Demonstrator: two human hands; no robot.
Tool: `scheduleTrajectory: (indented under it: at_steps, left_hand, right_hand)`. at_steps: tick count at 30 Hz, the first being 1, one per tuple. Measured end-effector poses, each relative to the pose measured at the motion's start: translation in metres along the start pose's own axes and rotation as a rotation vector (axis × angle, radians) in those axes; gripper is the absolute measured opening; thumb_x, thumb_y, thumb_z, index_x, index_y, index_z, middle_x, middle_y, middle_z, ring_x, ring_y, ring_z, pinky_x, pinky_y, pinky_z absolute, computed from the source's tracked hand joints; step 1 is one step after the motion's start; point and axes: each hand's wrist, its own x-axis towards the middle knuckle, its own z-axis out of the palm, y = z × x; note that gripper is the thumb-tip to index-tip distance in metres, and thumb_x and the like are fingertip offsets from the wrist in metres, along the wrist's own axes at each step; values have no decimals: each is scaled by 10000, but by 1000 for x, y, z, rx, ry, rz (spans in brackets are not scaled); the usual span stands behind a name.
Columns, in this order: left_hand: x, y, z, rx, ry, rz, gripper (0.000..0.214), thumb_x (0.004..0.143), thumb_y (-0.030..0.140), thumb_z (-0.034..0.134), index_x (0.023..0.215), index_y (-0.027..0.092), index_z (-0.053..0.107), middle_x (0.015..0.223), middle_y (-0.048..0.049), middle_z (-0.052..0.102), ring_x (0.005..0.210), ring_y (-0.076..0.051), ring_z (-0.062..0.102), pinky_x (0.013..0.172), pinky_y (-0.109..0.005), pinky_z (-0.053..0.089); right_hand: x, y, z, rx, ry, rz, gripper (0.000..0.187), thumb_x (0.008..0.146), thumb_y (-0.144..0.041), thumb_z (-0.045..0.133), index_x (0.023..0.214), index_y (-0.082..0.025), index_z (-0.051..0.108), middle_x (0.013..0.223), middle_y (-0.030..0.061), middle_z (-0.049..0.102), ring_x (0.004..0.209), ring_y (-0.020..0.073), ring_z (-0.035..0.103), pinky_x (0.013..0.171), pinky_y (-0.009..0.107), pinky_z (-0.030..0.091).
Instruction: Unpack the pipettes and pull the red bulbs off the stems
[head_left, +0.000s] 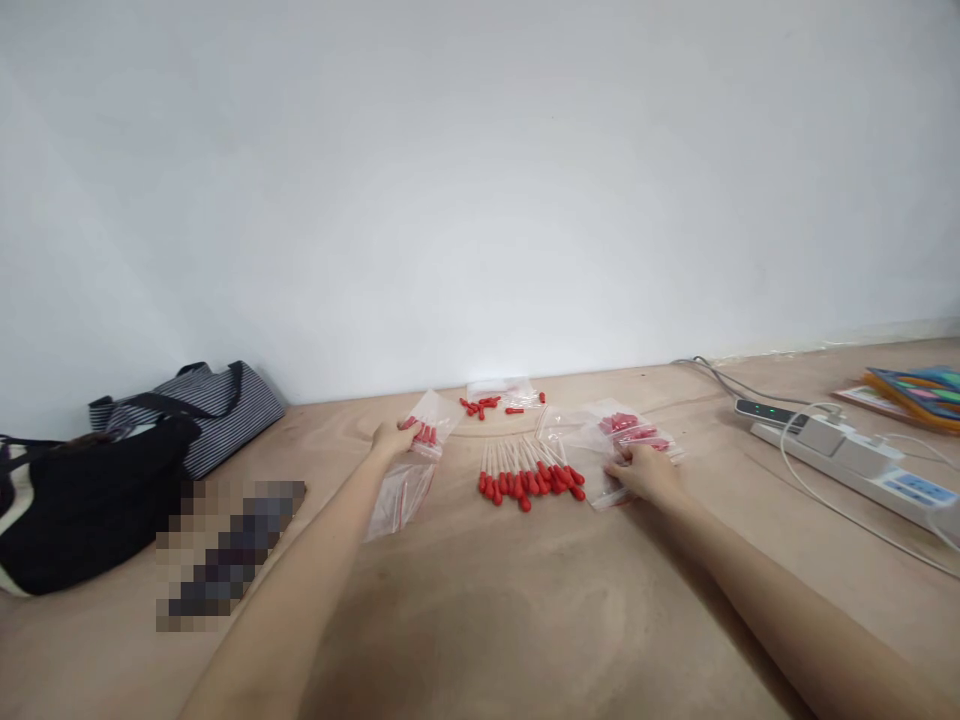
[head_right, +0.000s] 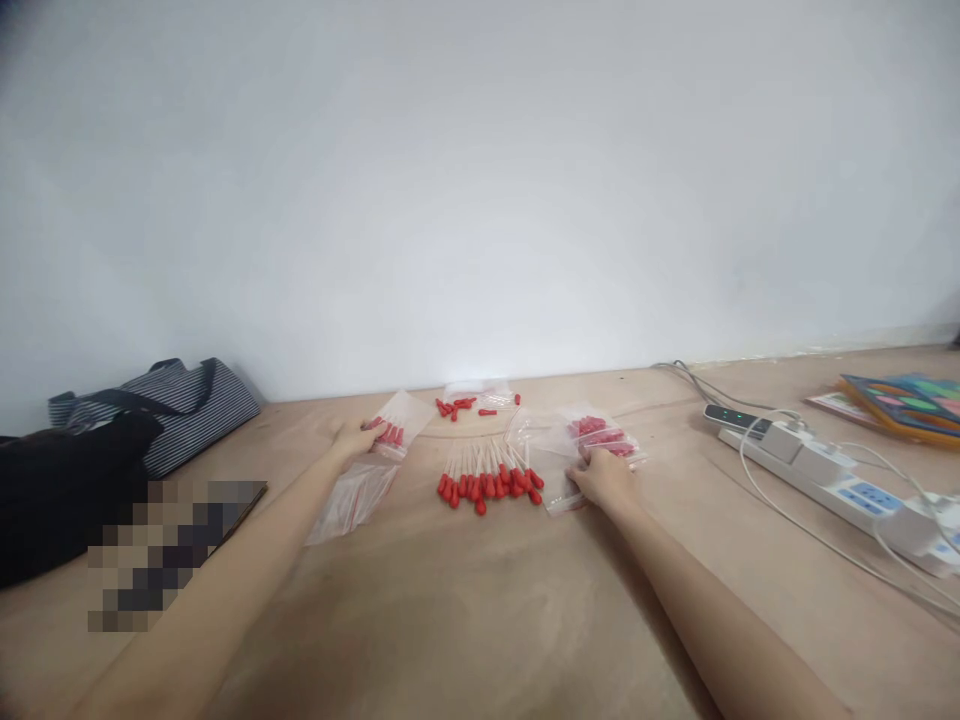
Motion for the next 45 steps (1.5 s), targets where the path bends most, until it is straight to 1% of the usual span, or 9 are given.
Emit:
scheduleTrajectory:
  at_steps: [4, 10, 16, 25, 28, 32, 36, 39, 45]
  left_hand:
    - [-38, 3, 1, -194, -64, 19, 226, 752, 289, 583, 866, 96, 558, 865, -74, 640, 784, -157, 611, 670, -247, 486]
    - [-127, -25, -1, -300, -162, 8, 404, 571, 374, 699, 833, 145, 495, 652, -23, 652, 598, -161, 620, 567, -255, 470]
    - [-168, -46, -2, -120, -228, 122, 432, 648, 500, 560, 899, 174, 429, 707, -6, 603, 613, -156, 588, 582, -275, 455]
    - [-157, -48, -43, 768, -35, 588, 351, 801, 416, 363, 946, 210, 607, 998, -77, 596, 967, -244, 519, 838, -391, 399]
    - [-139, -66, -55, 912, -50, 563, 454, 823, 417, 311, 1173, 204, 506, 1244, -101, 476, 1169, -262, 387, 955, -438, 300]
    - [-121, -75, -51, 1010, -218, 440, 514, 844, 472, 247, 1307, 260, 318, 1389, -69, 274, 1279, -273, 200, 987, -501, 206]
    - [-108, -66, -36, 998, -293, 398, 512, 849, 492, 228, 1313, 284, 290, 1412, -57, 206, 1293, -260, 148, 1000, -498, 167]
    - [-100, -65, -26, 948, -258, 397, 501, 848, 477, 246, 1299, 275, 327, 1406, -66, 229, 1293, -257, 156, 1006, -504, 140]
    - [-86, -83, -28, 557, -3, 486, 531, 830, 370, 244, 1264, 84, 353, 1305, -138, 391, 1229, -220, 316, 1022, -387, 235]
  right_hand:
    - [18, 4, -5, 13, 81, -26, 225, 717, -397, 465, 710, -234, 620, 859, 50, 639, 883, 243, 543, 697, 348, 355]
    - [60, -1, 0, 30, 153, -126, 216, 735, -372, 459, 717, -223, 615, 914, 43, 618, 957, 235, 496, 836, 463, 273]
    - [83, -4, 13, 57, 134, -195, 108, 622, -332, 575, 650, -232, 604, 837, 23, 615, 964, 254, 481, 879, 553, 157]
    - [79, -1, 13, 271, 310, -318, 250, 670, -238, 487, 919, -235, 515, 676, -31, 587, 721, 162, 550, 851, 467, 282]
    - [74, 2, 6, 371, 376, -395, 299, 703, -273, 476, 992, -202, 494, 681, -10, 576, 673, 148, 551, 747, 356, 396]
    - [69, 3, -10, 454, 491, -463, 182, 740, -318, 458, 845, -192, 539, 769, 41, 577, 725, 158, 552, 696, 313, 434]
    - [60, -18, -24, 759, 645, -335, 181, 764, -352, 441, 807, -184, 493, 773, 39, 563, 685, 161, 579, 627, 305, 450]
    - [49, -55, -23, 1075, 439, -212, 201, 757, -378, 434, 819, -188, 454, 790, 22, 552, 622, 130, 578, 591, 279, 455]
    - [10, -160, 28, 1042, 45, -277, 166, 727, -320, 448, 660, -175, 494, 594, 11, 582, 541, 128, 563, 508, 238, 446]
